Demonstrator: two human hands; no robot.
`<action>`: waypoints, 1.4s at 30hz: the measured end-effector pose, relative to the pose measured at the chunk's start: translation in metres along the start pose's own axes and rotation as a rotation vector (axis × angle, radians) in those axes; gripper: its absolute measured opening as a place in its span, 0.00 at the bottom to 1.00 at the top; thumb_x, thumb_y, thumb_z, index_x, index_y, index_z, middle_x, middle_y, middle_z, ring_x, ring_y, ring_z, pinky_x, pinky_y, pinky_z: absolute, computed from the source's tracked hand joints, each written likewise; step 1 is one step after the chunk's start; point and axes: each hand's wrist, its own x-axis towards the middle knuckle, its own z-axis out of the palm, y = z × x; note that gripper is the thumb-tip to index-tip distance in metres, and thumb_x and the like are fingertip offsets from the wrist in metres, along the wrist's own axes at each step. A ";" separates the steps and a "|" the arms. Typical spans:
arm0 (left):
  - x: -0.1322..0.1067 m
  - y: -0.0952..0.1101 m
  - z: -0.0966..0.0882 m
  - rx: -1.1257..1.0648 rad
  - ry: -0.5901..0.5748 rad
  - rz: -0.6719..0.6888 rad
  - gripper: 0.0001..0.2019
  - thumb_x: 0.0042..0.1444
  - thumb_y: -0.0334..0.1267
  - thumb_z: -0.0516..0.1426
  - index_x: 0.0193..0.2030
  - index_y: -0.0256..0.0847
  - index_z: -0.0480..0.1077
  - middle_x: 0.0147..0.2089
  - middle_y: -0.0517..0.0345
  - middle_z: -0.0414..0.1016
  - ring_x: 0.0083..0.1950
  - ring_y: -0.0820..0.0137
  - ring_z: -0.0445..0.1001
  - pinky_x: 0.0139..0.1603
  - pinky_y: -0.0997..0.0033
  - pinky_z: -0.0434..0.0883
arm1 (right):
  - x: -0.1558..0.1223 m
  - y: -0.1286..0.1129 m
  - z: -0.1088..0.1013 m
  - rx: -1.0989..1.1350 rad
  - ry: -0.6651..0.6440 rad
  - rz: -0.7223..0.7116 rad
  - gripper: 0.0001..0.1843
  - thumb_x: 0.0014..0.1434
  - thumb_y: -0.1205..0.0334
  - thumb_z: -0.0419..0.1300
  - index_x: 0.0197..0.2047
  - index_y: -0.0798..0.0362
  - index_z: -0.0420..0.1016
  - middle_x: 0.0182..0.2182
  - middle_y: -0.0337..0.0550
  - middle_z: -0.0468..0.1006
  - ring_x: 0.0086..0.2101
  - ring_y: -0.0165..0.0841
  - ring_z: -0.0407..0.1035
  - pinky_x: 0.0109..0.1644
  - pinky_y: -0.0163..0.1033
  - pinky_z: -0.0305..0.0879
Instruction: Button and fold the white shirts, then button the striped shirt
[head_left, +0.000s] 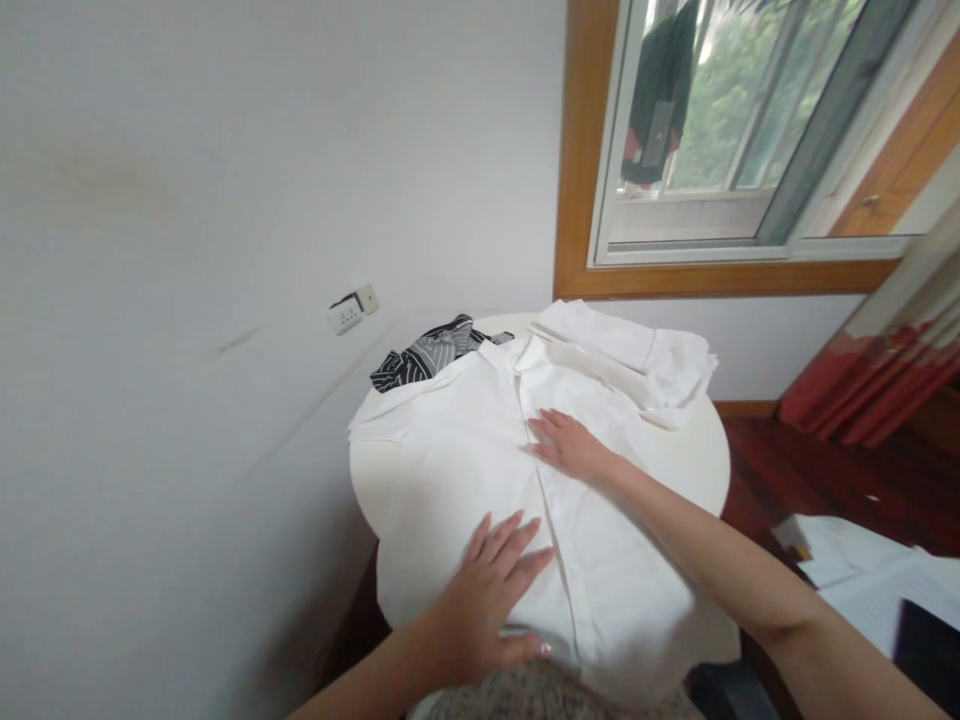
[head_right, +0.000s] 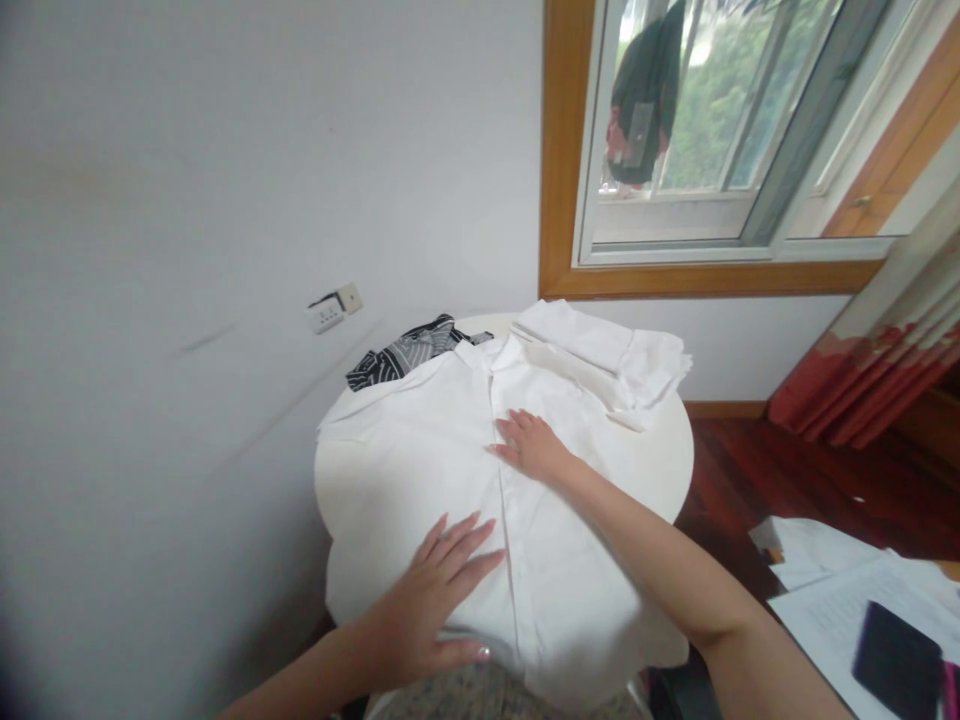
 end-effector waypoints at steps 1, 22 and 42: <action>0.002 -0.007 -0.005 0.008 0.034 0.004 0.37 0.56 0.62 0.51 0.69 0.49 0.51 0.72 0.49 0.47 0.71 0.52 0.47 0.68 0.44 0.51 | -0.003 -0.001 0.009 -0.002 -0.001 -0.008 0.31 0.65 0.44 0.48 0.64 0.54 0.63 0.64 0.56 0.60 0.63 0.47 0.52 0.64 0.55 0.51; 0.065 -0.111 0.015 0.191 0.224 -0.260 0.26 0.64 0.53 0.46 0.67 0.52 0.55 0.70 0.54 0.55 0.71 0.58 0.50 0.68 0.47 0.49 | -0.064 -0.042 0.013 0.014 0.085 -0.078 0.31 0.65 0.46 0.49 0.66 0.53 0.59 0.66 0.55 0.56 0.66 0.48 0.45 0.66 0.61 0.44; 0.051 -0.090 0.016 0.094 0.280 -0.269 0.29 0.61 0.54 0.51 0.65 0.43 0.60 0.72 0.48 0.49 0.72 0.55 0.46 0.68 0.50 0.56 | -0.140 -0.049 -0.020 0.032 -0.232 -0.270 0.51 0.51 0.56 0.65 0.71 0.44 0.43 0.70 0.53 0.40 0.67 0.54 0.33 0.64 0.70 0.28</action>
